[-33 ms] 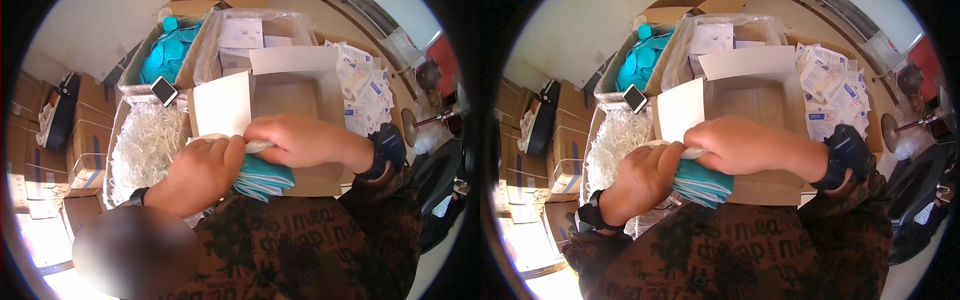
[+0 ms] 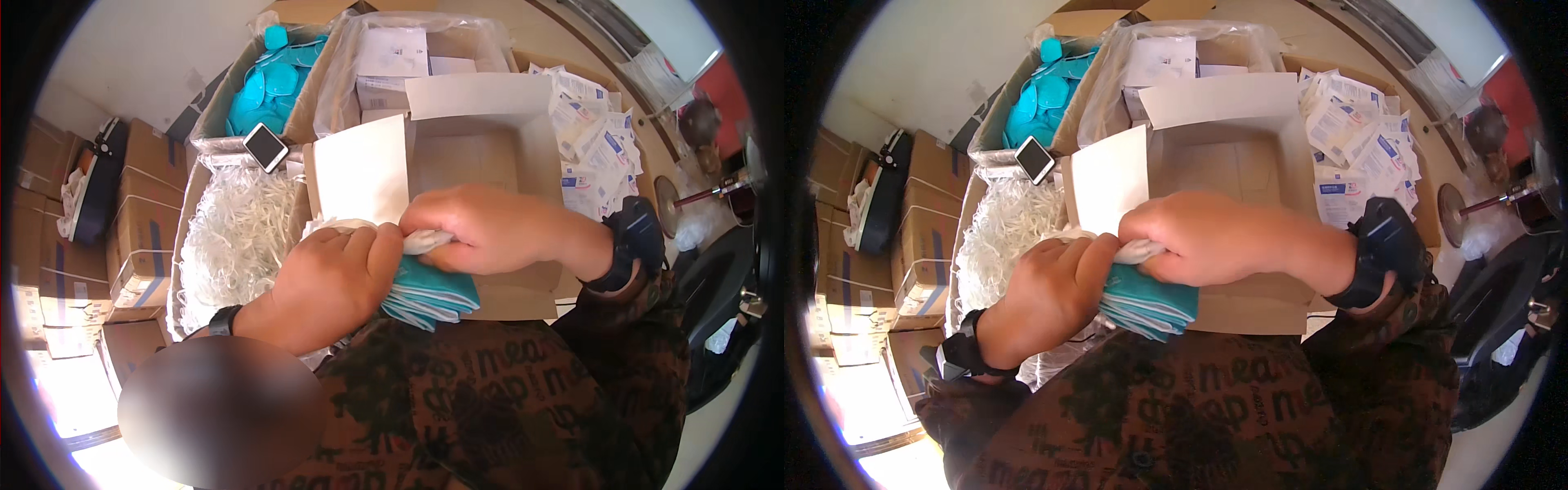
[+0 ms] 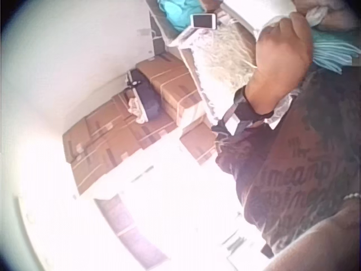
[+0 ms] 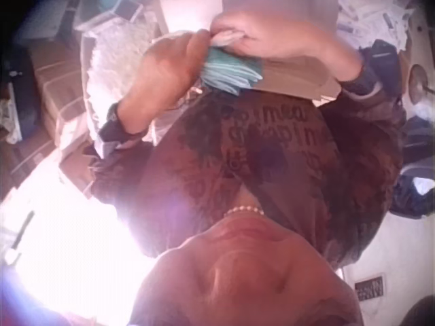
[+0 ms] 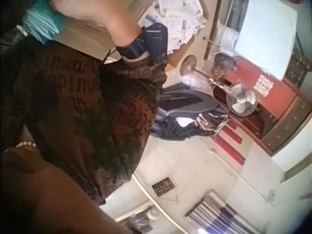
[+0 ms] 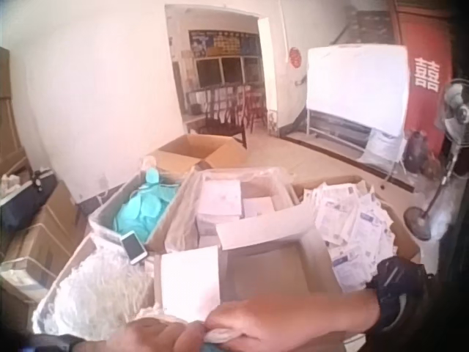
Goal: The person is packing several stacks of teal-colored face masks into cardboard boxes.
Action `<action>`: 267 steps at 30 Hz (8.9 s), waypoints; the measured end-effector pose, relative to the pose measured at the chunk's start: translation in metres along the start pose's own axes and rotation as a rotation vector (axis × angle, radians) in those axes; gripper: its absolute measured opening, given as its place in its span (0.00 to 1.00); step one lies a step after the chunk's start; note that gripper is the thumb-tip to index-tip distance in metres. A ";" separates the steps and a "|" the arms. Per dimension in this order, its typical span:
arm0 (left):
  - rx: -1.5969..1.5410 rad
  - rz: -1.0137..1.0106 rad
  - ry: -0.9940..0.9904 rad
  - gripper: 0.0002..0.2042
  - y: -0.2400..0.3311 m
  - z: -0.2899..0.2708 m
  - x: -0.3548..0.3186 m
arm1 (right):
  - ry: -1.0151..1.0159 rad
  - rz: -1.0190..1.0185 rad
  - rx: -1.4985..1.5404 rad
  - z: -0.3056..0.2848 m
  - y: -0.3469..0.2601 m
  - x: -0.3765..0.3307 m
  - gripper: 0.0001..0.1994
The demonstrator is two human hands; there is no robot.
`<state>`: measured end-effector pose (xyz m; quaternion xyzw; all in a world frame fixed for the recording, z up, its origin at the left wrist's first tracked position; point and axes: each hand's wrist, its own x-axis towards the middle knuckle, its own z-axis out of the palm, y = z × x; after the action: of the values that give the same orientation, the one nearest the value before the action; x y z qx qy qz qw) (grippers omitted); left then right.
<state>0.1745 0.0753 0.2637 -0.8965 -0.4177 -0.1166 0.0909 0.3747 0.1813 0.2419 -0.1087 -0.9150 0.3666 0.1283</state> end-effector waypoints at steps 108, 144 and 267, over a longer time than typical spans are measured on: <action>-0.104 0.000 0.047 0.11 -0.033 0.002 -0.020 | -0.097 0.248 0.138 -0.042 -0.033 -0.061 0.06; -0.144 0.266 0.165 0.15 -0.024 0.007 -0.015 | -0.204 -0.021 0.027 -0.013 -0.018 0.011 0.12; -0.316 0.124 -0.011 0.10 -0.016 0.006 -0.007 | -0.135 -0.124 -0.476 -0.003 -0.030 -0.008 0.07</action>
<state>0.1584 0.0816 0.2568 -0.9243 -0.3386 -0.1698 -0.0466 0.3805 0.1598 0.2635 -0.0546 -0.9870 0.1386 0.0599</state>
